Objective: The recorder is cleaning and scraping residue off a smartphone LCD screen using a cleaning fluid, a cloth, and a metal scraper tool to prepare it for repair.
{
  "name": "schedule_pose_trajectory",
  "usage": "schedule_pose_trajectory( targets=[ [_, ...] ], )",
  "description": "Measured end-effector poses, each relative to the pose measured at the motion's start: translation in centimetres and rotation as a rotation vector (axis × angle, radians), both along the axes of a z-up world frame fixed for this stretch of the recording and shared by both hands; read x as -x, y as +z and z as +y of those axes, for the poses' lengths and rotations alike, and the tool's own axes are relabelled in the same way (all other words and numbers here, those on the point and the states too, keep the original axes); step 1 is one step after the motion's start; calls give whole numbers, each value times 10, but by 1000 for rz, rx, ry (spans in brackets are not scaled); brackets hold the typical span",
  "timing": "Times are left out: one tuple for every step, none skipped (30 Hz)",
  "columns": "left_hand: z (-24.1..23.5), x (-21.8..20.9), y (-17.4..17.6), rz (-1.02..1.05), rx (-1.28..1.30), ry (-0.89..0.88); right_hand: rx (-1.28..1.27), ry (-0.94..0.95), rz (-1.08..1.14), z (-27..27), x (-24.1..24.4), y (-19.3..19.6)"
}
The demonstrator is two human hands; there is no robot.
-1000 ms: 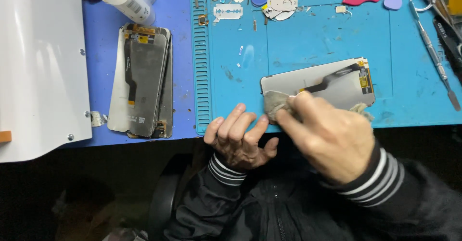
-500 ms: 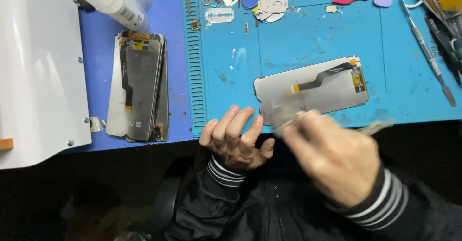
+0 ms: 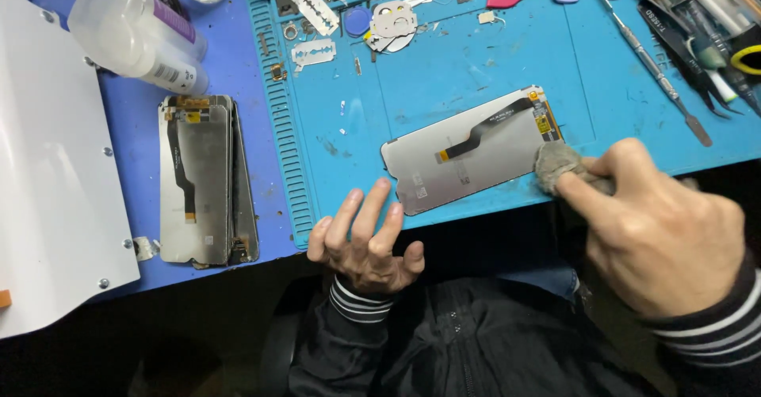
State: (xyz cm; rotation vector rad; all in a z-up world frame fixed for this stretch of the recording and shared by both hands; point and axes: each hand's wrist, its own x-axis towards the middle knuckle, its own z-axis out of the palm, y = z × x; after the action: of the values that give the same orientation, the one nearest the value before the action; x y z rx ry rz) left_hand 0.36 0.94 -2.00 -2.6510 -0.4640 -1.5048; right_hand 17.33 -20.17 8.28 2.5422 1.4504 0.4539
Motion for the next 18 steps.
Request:
schedule_pose_trajectory(
  targets=[
    [0,-3,3,-18,-21,12,-43,110,104,7,4,1],
    [1,-7,7,-34,-42,21,-88,217,210,14,8,3],
    [0,-8,9,-32,-46,17,-93,213,211,10,2,4],
    [0,-8,10,-35,-35,10,-40,204,212,7,-2,5],
    [0,-8,11,-36,-25,3,12,194,213,5,-6,6],
    [-2,-8,12,-40,-24,2,12,192,209,-9,-19,-1],
    [-3,-7,13,-22,11,5,-108,94,310,-23,-31,-7],
    [-5,-6,14,-5,43,10,-232,-1,407,-36,-44,-15],
    [-4,-8,13,-11,42,11,-234,2,402,-36,-45,-10],
    [-3,-9,13,-25,23,20,-350,1,512,-35,-46,-6],
    [-2,-11,14,-41,5,29,-466,1,621,-36,-46,-1],
    [-3,-9,12,-40,1,24,-472,-3,621,-38,-50,-7],
    [-3,-7,11,-15,-6,34,-518,-14,603,-41,-55,-12],
    [-3,-7,11,7,-12,40,-565,-28,581,-43,-59,-17],
    [-5,-4,13,5,-17,31,-572,-35,577,-45,-63,-11],
    [-7,-2,15,44,50,30,-553,-21,550,-46,-68,-6],
    [-9,0,17,84,118,28,-534,-8,523,-48,-73,0],
    [-15,3,27,77,111,20,-542,-12,514,-39,-166,-72]
  ],
)
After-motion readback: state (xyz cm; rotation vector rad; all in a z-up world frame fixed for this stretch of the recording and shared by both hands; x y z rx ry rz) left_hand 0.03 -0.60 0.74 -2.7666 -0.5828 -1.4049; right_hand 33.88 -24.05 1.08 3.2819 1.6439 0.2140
